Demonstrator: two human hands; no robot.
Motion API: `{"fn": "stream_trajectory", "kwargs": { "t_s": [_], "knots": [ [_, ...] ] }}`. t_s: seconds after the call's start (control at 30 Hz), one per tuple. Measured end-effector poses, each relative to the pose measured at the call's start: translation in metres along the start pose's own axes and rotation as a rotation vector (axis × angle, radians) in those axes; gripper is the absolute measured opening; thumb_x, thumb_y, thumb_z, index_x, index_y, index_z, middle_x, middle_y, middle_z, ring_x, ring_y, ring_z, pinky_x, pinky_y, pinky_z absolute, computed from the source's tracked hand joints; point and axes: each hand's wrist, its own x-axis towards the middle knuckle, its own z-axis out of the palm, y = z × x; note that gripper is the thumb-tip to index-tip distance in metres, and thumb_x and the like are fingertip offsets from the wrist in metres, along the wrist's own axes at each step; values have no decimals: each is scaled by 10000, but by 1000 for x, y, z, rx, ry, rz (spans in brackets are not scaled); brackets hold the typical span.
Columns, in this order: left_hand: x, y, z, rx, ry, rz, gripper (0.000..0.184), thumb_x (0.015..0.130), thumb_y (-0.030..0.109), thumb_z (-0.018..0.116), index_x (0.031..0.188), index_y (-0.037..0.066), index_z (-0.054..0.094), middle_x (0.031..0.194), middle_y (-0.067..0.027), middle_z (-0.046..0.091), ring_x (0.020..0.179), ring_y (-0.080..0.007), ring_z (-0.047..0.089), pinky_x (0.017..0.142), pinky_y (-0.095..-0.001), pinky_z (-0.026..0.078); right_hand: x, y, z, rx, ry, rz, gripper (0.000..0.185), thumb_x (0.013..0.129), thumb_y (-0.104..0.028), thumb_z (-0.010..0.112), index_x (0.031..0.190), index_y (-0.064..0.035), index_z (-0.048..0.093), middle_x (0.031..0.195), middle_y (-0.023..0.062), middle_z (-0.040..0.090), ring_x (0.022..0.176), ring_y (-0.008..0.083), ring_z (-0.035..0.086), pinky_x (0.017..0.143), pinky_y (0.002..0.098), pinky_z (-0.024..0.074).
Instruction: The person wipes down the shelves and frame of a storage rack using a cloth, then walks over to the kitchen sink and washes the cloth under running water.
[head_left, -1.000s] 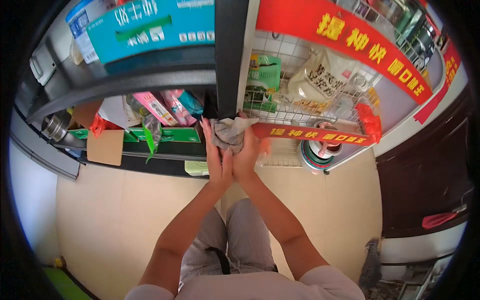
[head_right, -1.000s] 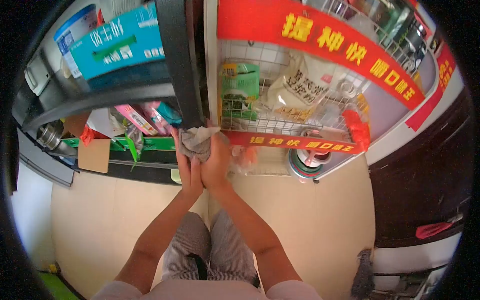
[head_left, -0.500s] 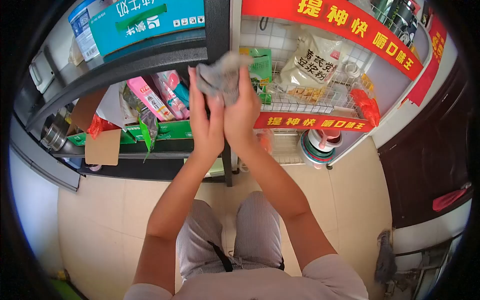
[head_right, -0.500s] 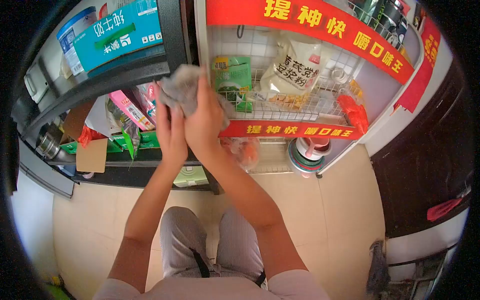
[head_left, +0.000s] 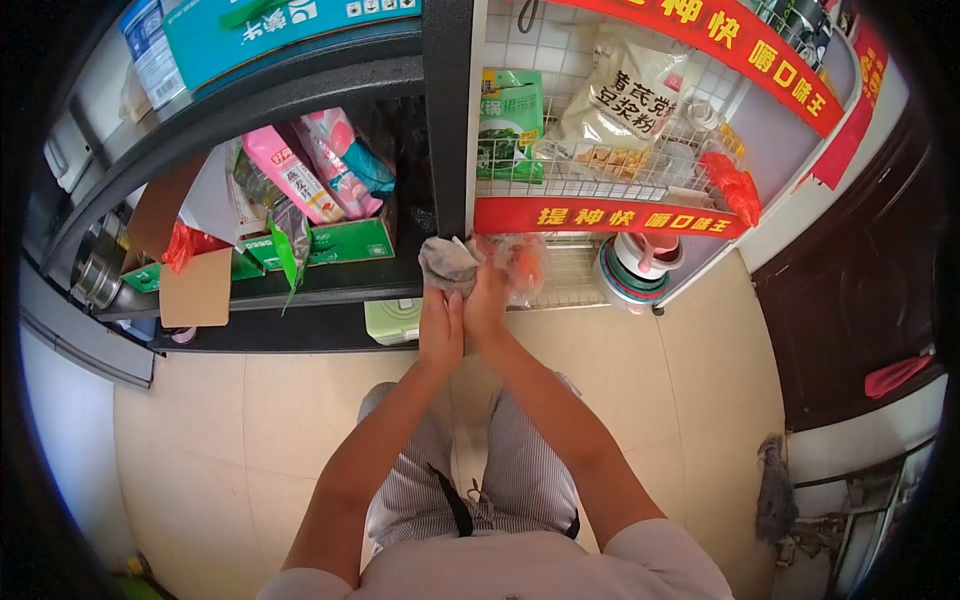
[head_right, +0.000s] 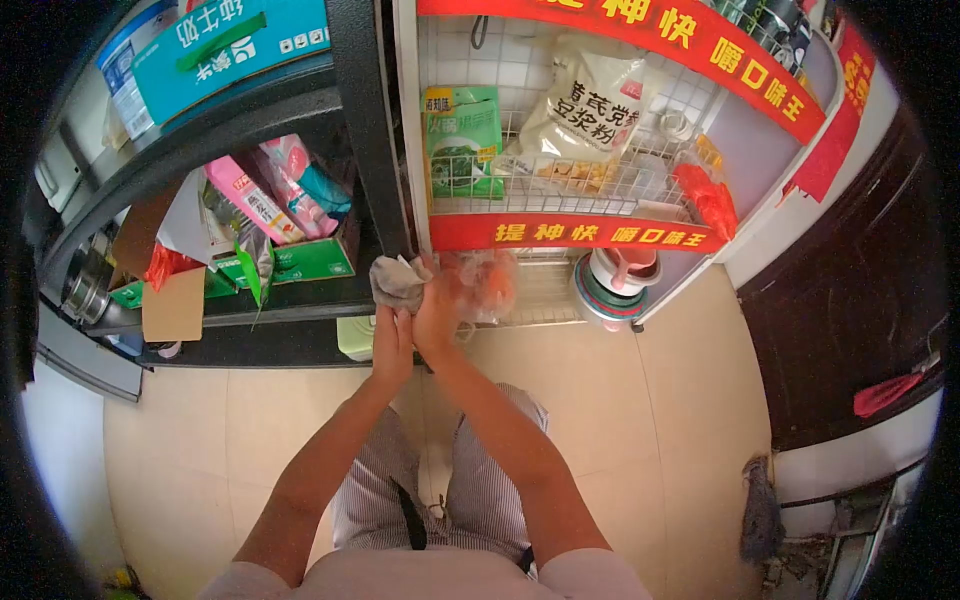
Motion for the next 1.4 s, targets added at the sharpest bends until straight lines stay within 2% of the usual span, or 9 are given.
{"fn": "stream_trajectory", "kwargs": {
  "t_s": [0.3,0.4,0.5,0.63,0.73,0.93,1.07,1.23,1.4],
  "knots": [
    [98,160,-57,-111,150,377,580,955,204,400,1406,-70,160,1500,-240,80,1393,-336,128,1102,-361,152,123,-169,-43,149,152,-278,606,791,-40,574,1367,-82,392,1175,189,578,1019,334,588,842,375,466],
    [106,174,-58,-164,163,347,521,955,200,415,1356,-84,243,1441,-273,221,1231,-355,392,1011,-357,303,141,-161,-29,94,223,-314,605,802,-66,559,1377,-89,374,1146,211,579,999,356,584,828,388,463],
    [85,137,-30,-113,240,281,416,976,212,373,1308,-35,333,1282,-163,435,1172,-216,415,992,-320,311,112,-115,-20,168,120,-100,566,814,-63,548,1359,-64,393,1124,216,585,1008,343,580,846,385,450],
    [28,64,-10,-18,41,-68,441,966,213,385,1292,-72,301,1273,-228,414,1174,-296,424,984,-357,328,44,-45,-9,465,-26,475,414,931,-170,436,1304,10,433,1181,167,564,1067,247,546,945,342,391],
    [-10,-8,12,67,-42,-281,562,929,182,444,1336,-119,199,1347,-331,309,1190,-451,411,951,-431,370,-7,-3,1,547,-43,430,407,974,-220,331,1287,7,458,1232,156,532,1125,221,496,985,301,346],
    [-5,0,23,378,109,64,674,906,142,465,1355,-164,67,1468,-310,-73,1327,-483,174,1052,-425,275,-13,1,-17,254,-212,433,390,952,-162,353,1292,-5,461,1308,145,497,1195,242,471,1021,304,323],
    [33,51,0,275,181,228,599,938,153,368,1401,-101,86,1497,-253,14,1381,-369,137,1104,-377,143,29,-25,-6,184,40,-87,422,905,-135,427,1318,-52,450,1313,145,498,1171,269,510,984,330,375],
    [5,-16,15,257,191,286,423,951,124,334,1318,-81,285,1317,-216,354,1182,-327,393,993,-362,289,10,3,-1,190,-97,23,472,917,-134,372,1384,-70,352,1327,165,471,1213,302,460,1013,343,342],
    [-74,-127,69,294,73,-45,448,975,182,312,1340,-69,246,1321,-228,357,1195,-353,388,998,-386,294,-82,120,20,215,-322,413,465,964,-224,275,1400,-70,327,1390,153,403,1240,311,424,1043,337,296]
  ]
}}
